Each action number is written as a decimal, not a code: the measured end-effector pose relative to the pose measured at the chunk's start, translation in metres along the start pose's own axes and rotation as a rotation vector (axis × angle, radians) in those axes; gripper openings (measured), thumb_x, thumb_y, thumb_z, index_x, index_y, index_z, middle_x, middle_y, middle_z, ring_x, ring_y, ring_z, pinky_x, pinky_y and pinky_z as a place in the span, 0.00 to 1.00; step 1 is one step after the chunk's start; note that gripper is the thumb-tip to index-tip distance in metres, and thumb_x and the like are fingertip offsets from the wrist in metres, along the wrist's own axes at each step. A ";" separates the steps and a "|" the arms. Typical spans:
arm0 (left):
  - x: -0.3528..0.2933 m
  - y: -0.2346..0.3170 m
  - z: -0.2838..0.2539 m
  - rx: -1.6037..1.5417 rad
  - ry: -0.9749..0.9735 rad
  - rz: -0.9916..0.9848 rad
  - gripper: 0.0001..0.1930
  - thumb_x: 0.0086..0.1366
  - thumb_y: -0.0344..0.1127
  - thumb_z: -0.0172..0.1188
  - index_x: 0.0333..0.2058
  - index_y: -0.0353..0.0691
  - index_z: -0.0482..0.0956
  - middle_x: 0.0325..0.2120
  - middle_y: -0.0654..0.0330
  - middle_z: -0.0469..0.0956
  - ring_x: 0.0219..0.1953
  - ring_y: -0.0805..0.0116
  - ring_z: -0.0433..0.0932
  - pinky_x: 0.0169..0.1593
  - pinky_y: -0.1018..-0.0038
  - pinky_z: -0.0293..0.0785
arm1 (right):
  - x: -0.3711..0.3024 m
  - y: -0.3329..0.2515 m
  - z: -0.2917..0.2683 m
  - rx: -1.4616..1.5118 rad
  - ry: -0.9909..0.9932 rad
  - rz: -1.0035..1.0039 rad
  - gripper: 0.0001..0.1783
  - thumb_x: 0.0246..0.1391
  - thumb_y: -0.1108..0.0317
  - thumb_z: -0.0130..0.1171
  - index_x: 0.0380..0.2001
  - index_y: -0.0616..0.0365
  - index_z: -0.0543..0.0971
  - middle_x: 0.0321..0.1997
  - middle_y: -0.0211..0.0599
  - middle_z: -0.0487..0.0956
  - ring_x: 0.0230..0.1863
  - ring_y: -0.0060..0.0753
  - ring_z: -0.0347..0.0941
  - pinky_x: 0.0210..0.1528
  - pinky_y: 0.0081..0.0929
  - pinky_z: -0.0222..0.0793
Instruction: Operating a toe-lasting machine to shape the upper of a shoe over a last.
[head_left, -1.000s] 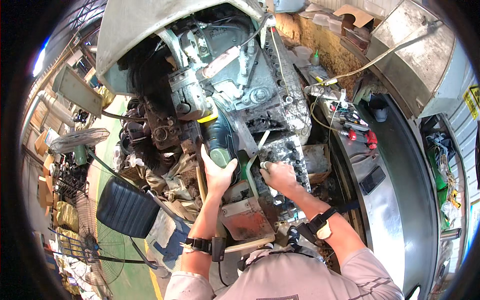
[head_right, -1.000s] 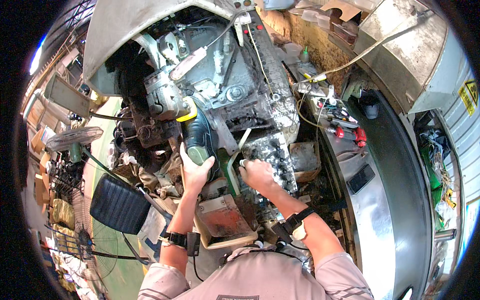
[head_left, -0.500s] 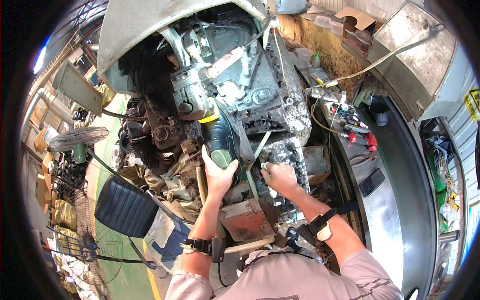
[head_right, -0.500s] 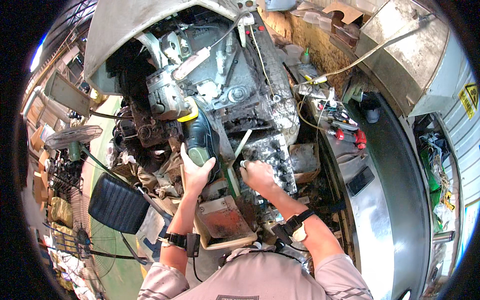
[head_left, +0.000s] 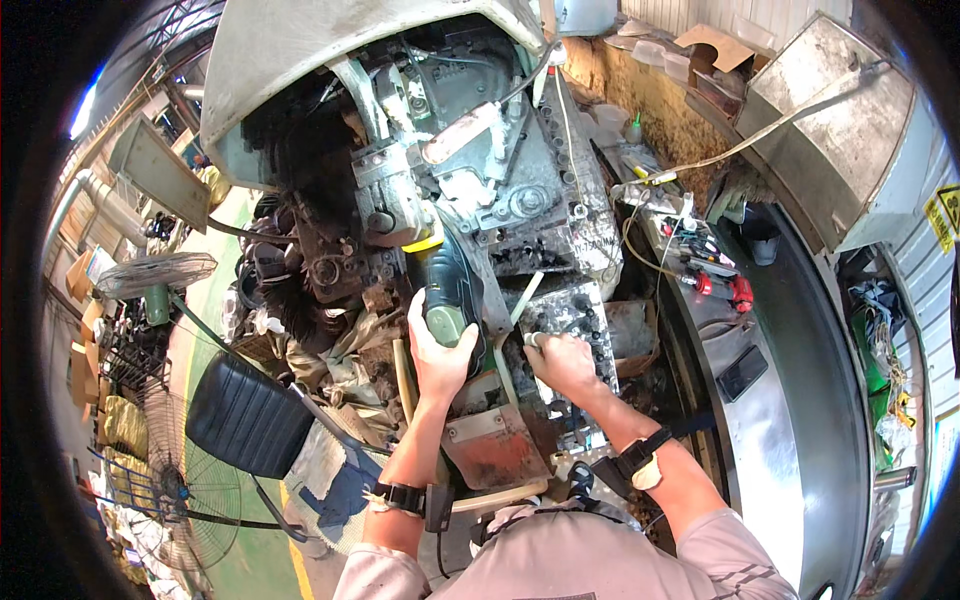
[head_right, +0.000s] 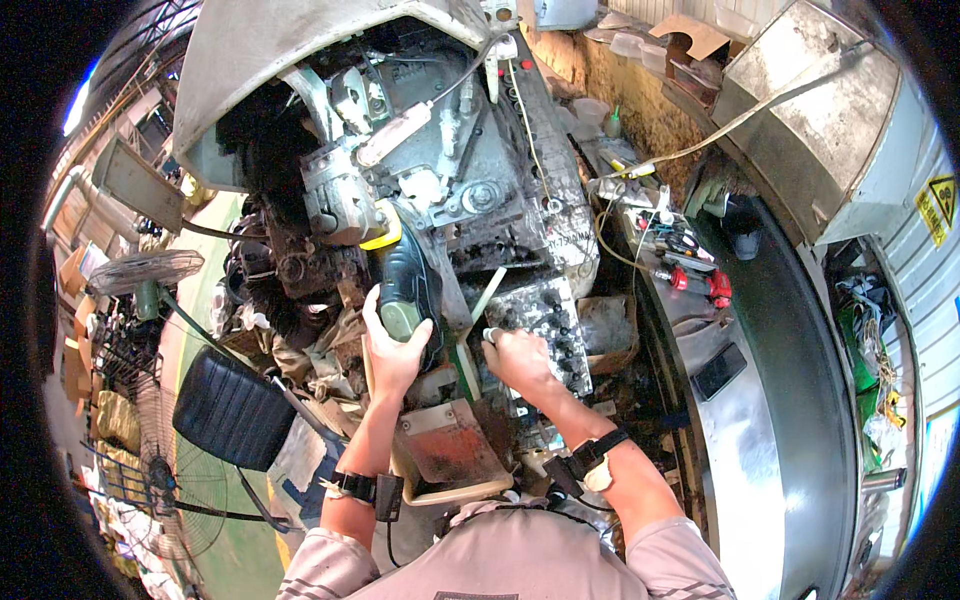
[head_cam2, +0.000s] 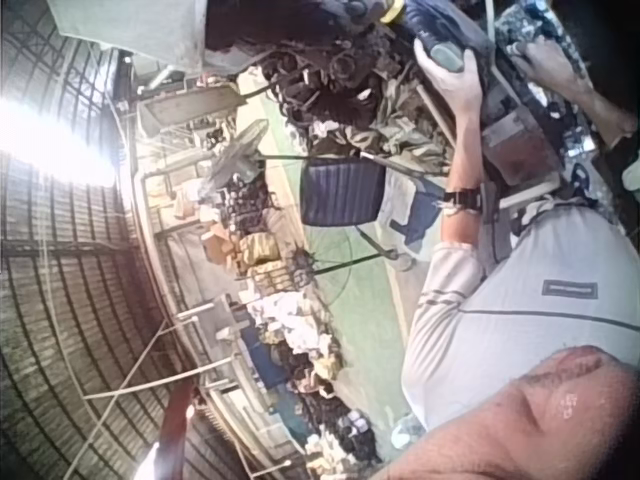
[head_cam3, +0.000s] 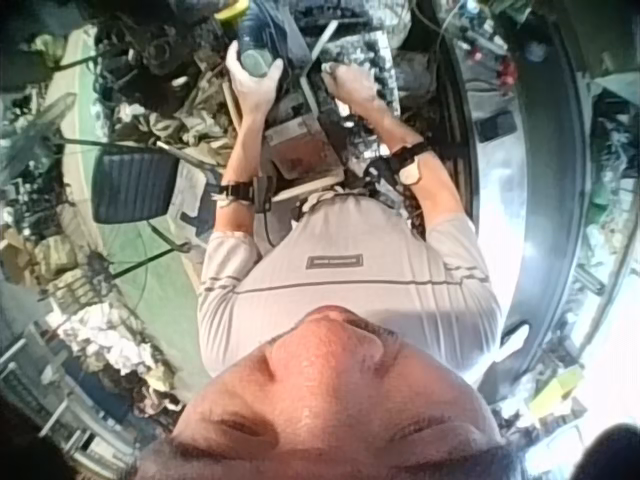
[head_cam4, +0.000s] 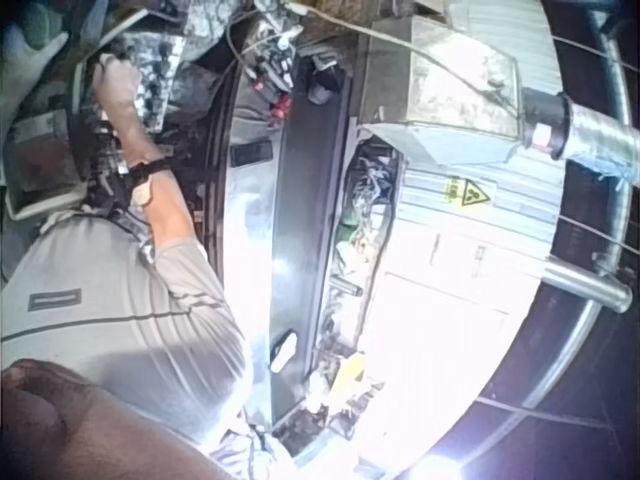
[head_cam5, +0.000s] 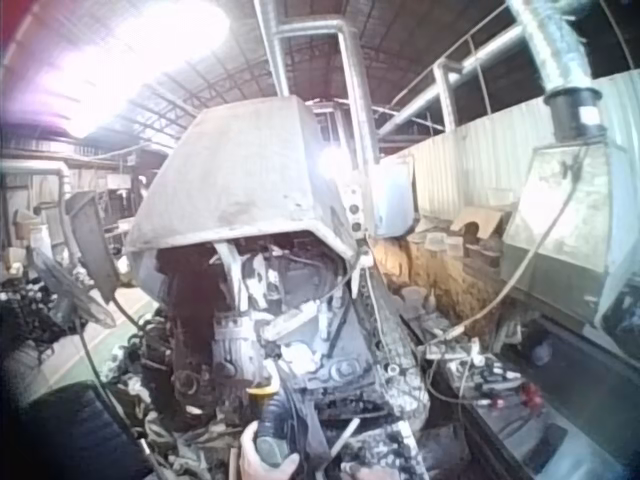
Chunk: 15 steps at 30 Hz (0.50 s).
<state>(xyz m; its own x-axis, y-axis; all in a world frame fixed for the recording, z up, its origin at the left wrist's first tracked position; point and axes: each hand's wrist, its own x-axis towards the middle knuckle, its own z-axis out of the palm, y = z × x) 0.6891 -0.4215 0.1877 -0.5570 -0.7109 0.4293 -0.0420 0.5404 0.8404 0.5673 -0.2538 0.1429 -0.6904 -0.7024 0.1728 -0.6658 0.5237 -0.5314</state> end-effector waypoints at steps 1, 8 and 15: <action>0.000 -0.001 0.000 -0.016 -0.006 -0.014 0.45 0.51 0.29 0.73 0.66 0.36 0.58 0.58 0.46 0.68 0.59 0.53 0.70 0.64 0.63 0.65 | 0.000 0.000 0.000 0.005 0.022 -0.023 0.14 0.58 0.54 0.60 0.32 0.54 0.83 0.25 0.53 0.81 0.30 0.57 0.81 0.38 0.50 0.77; 0.001 0.000 0.000 0.035 0.043 0.063 0.44 0.53 0.28 0.73 0.66 0.37 0.58 0.52 0.49 0.73 0.52 0.59 0.75 0.59 0.65 0.70 | 0.002 0.005 0.004 -0.023 0.070 -0.102 0.13 0.57 0.57 0.60 0.31 0.55 0.82 0.23 0.51 0.81 0.27 0.56 0.81 0.35 0.47 0.78; 0.003 0.004 -0.003 0.050 -0.001 0.051 0.45 0.51 0.30 0.73 0.66 0.36 0.58 0.59 0.44 0.66 0.61 0.48 0.68 0.65 0.60 0.64 | 0.004 0.000 0.001 -0.004 0.080 -0.047 0.13 0.58 0.57 0.61 0.29 0.56 0.82 0.23 0.48 0.81 0.28 0.56 0.80 0.35 0.49 0.76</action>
<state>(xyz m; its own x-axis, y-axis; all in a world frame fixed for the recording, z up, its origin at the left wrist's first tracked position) 0.6899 -0.4224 0.1935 -0.5600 -0.6815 0.4710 -0.0550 0.5979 0.7997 0.5651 -0.2568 0.1424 -0.6788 -0.6855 0.2632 -0.6990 0.4935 -0.5176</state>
